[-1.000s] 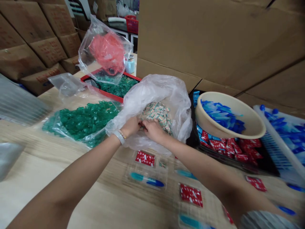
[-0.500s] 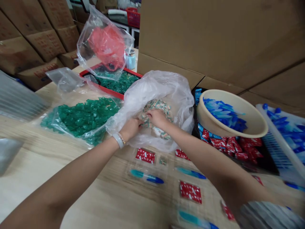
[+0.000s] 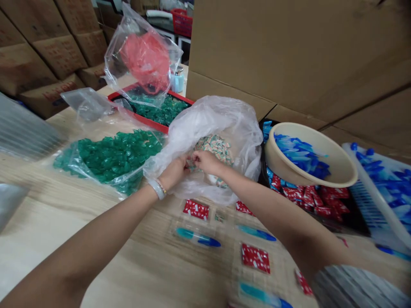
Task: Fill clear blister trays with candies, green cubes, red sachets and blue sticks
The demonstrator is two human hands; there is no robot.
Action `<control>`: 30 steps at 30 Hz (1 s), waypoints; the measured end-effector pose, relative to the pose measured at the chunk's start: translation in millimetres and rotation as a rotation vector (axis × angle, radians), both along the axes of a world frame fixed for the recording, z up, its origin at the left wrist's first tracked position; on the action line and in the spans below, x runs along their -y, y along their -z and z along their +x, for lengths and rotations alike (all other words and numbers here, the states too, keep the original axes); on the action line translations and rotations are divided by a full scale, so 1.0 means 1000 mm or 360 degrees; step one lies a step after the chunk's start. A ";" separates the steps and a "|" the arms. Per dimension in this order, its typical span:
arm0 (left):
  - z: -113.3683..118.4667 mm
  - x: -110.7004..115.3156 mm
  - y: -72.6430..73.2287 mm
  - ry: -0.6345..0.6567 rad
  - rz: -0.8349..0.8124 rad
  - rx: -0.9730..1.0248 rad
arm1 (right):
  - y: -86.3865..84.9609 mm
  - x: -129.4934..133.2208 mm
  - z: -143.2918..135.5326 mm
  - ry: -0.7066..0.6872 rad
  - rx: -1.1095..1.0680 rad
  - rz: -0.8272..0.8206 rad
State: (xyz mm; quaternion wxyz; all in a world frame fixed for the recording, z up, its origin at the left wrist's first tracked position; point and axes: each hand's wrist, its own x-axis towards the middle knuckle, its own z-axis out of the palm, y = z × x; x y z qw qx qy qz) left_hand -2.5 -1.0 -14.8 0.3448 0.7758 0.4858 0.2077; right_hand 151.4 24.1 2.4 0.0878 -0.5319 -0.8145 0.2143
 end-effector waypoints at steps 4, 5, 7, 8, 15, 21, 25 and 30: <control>0.001 0.001 -0.001 -0.0030 0.0024 -0.0059 | 0.002 0.005 -0.003 -0.0051 -0.0030 -0.0033; 0.002 0.001 -0.001 -0.0011 0.0044 -0.0074 | 0.003 0.005 -0.002 -0.0069 -0.0061 -0.0043; 0.002 0.000 -0.002 0.0022 0.0086 -0.0115 | 0.008 0.005 -0.001 -0.0099 -0.0143 -0.0052; 0.002 -0.001 -0.002 0.0036 0.0103 -0.0139 | 0.012 0.005 0.000 -0.0107 -0.0188 -0.0051; 0.006 -0.003 -0.001 0.0082 0.0169 -0.0346 | 0.026 0.013 0.006 0.0037 -0.0492 0.0046; 0.004 0.013 0.000 0.0147 0.0155 -0.0364 | 0.011 0.033 0.029 0.0195 -0.0140 0.0246; 0.005 0.022 -0.003 0.0159 0.0187 -0.0345 | 0.009 0.045 0.035 0.0044 0.0073 0.0268; 0.008 0.020 -0.005 0.0103 0.0139 -0.0403 | 0.009 0.046 0.031 0.0021 0.0334 0.0311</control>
